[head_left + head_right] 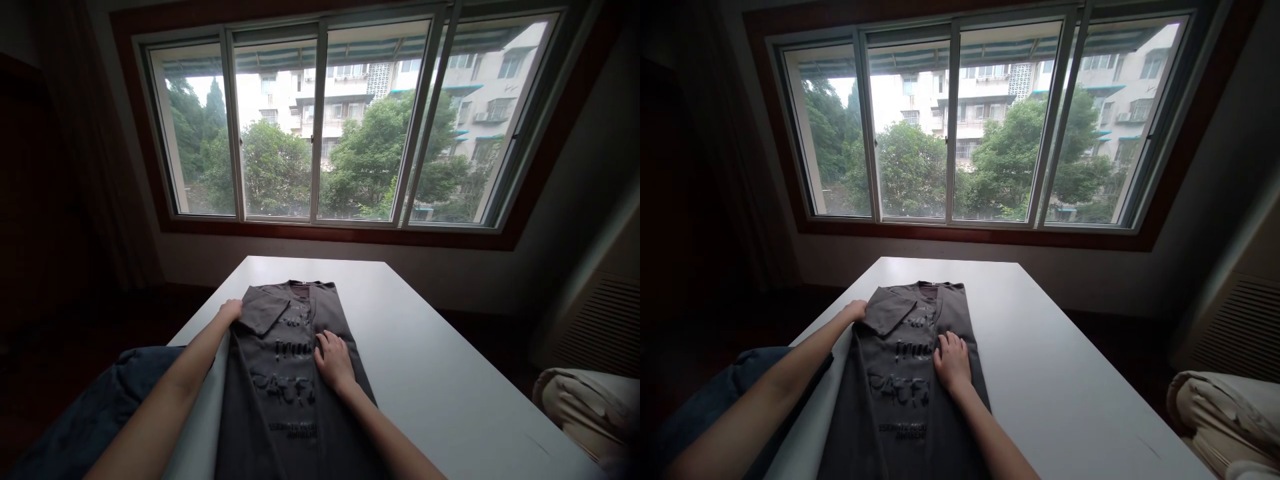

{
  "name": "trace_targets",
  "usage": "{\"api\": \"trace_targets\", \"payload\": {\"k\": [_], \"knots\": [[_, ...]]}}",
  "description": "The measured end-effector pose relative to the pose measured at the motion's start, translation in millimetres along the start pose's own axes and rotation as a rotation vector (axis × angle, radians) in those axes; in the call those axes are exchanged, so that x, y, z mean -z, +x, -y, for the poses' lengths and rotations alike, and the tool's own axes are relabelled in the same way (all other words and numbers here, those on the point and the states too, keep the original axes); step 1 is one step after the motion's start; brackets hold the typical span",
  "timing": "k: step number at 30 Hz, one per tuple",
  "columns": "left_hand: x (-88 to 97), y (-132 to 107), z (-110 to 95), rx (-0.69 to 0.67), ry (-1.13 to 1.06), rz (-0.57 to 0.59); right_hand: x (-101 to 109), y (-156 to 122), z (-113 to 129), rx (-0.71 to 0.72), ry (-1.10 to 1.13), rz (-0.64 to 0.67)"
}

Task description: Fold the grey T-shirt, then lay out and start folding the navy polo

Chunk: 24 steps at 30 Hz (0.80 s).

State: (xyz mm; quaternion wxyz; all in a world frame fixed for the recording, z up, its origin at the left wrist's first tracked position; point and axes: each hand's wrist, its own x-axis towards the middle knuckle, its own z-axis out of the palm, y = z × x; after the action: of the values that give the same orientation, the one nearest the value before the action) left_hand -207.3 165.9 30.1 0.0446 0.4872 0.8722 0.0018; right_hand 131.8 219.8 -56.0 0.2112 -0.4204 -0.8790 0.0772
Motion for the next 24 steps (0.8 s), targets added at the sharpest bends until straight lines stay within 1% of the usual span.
{"api": "trace_targets", "payload": {"k": [3, 5, 6, 8, 9, 10, 11, 12, 14, 15, 17, 20, 21, 23, 24], "knots": [[-1.4, -15.1, -10.6, -0.019, 0.015, -0.07, 0.0, 0.5, 0.0, 0.001, -0.001, 0.0], [-1.8, -33.1, -24.3, -0.088, 0.005, -0.133, -0.3, 0.9, -0.1, -0.001, -0.005, -0.002], [-2.5, -46.4, -31.8, -0.149, -0.007, -0.152, -0.5, 1.1, -0.2, -0.003, -0.007, -0.004], [-4.6, -82.8, -46.3, -0.355, -0.052, -0.14, -1.0, 1.3, -0.4, -0.003, -0.01, -0.008], [-5.7, -105.0, -52.6, -0.556, -0.104, -0.095, -1.2, 1.4, -0.5, -0.003, -0.012, -0.008], [-6.8, -128.5, -57.9, -0.772, -0.161, -0.023, -1.4, 1.5, -0.5, -0.003, -0.013, -0.007], [-7.5, -152.0, -62.3, -0.937, -0.19, 0.065, -1.6, 1.6, -0.5, -0.002, -0.015, -0.006], [-7.9, -174.3, -65.9, -1.04, -0.181, 0.134, -1.7, 1.7, -0.3, -0.002, -0.017, -0.004], [-8.4, -210.1, -70.6, -1.151, -0.113, 0.234, -1.8, 1.8, 0.2, -0.006, -0.023, 0.0], [-8.6, -222.4, -72.0, -1.166, -0.078, 0.262, -1.8, 1.9, 0.5, -0.01, -0.026, 0.001], [-9.1, -235.7, -72.3, -1.152, -0.046, 0.294, -1.4, 1.7, 1.0, -0.013, -0.03, 0.006], [-6.7, -238.7, -63.0, -1.119, -0.078, 0.313, -0.2, 0.8, 1.3, -0.006, -0.032, 0.007], [-4.3, -238.5, -55.8, -1.109, -0.099, 0.323, 0.2, 0.6, 1.2, -0.002, -0.031, 0.006], [1.6, -239.0, -33.5, -1.049, -0.145, 0.346, 0.8, 0.4, 1.0, 0.001, -0.028, 0.004], [4.3, -239.8, -18.9, -0.999, -0.176, 0.397, 0.9, 0.6, 0.9, 0.0, -0.027, 0.006]]}}
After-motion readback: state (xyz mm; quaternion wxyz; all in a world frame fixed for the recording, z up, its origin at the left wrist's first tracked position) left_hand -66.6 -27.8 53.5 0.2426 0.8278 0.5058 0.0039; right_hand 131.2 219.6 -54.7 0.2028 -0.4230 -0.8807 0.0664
